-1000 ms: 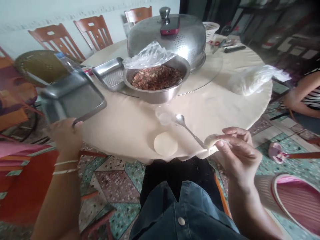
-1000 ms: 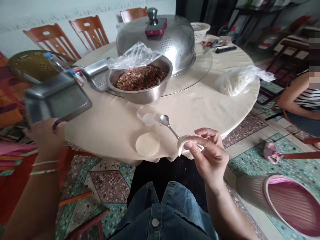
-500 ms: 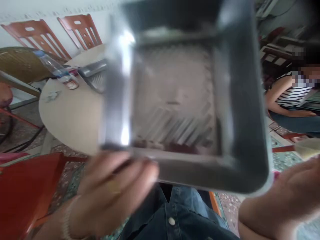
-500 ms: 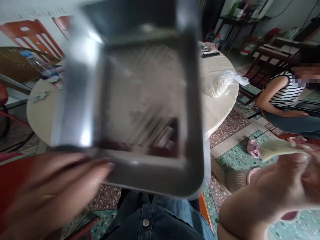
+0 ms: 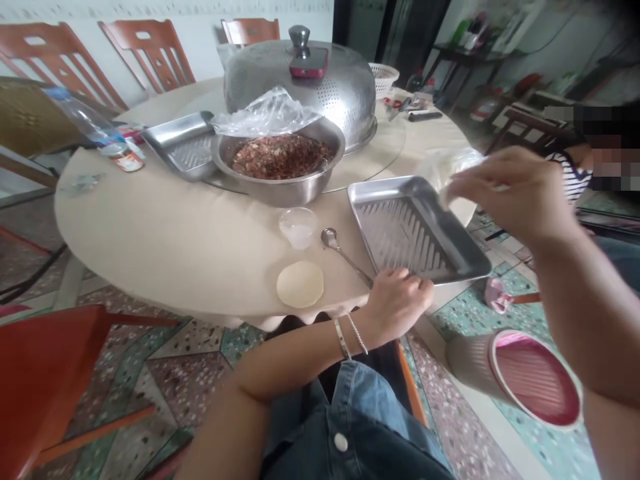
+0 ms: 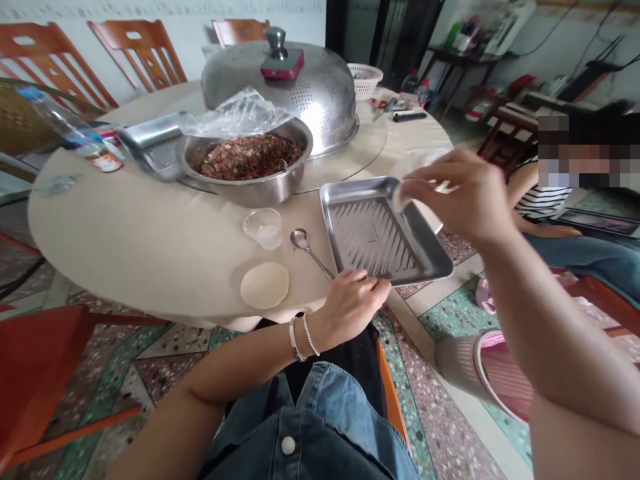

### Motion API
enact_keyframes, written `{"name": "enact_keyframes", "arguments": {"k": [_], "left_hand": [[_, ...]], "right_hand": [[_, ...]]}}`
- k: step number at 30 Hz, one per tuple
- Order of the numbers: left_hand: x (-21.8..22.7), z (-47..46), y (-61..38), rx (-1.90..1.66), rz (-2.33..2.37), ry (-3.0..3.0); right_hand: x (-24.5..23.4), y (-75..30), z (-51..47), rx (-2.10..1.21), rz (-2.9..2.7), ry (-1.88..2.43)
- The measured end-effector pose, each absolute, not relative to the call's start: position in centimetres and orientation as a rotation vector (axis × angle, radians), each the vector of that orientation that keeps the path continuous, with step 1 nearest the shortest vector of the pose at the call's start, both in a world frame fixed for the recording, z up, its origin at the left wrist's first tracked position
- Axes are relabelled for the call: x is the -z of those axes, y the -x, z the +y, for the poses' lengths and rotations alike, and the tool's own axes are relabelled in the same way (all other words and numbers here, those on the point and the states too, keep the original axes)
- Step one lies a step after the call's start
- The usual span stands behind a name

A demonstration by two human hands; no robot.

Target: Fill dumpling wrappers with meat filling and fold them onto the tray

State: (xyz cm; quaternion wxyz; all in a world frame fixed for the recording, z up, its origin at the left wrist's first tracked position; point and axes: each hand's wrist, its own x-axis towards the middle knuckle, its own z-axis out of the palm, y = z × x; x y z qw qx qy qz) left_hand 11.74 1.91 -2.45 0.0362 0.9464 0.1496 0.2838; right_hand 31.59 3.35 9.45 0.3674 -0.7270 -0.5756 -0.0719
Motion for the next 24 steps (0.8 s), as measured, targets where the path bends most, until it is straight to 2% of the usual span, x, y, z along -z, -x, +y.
{"name": "enact_keyframes", "arguments": {"k": [3, 11, 17, 24], "left_hand": [[3.0, 2.1, -12.4, -0.879, 0.522, -2.903], [1.0, 1.0, -7.6, -0.997, 0.640, -2.833], [0.3, 2.1, 0.4, -1.336, 0.736, -2.421], [1.7, 5.0, 6.3, -1.493, 1.393, -2.026]], "right_hand": [[-8.3, -29.4, 8.4, -0.055, -1.695, 1.884], [-2.2, -27.2, 16.3, -0.310, -1.700, 1.964], [-0.8, -27.3, 17.3, -0.382, -1.698, 1.984], [-0.5, -27.3, 17.8, -0.341, -1.709, 2.004]]}}
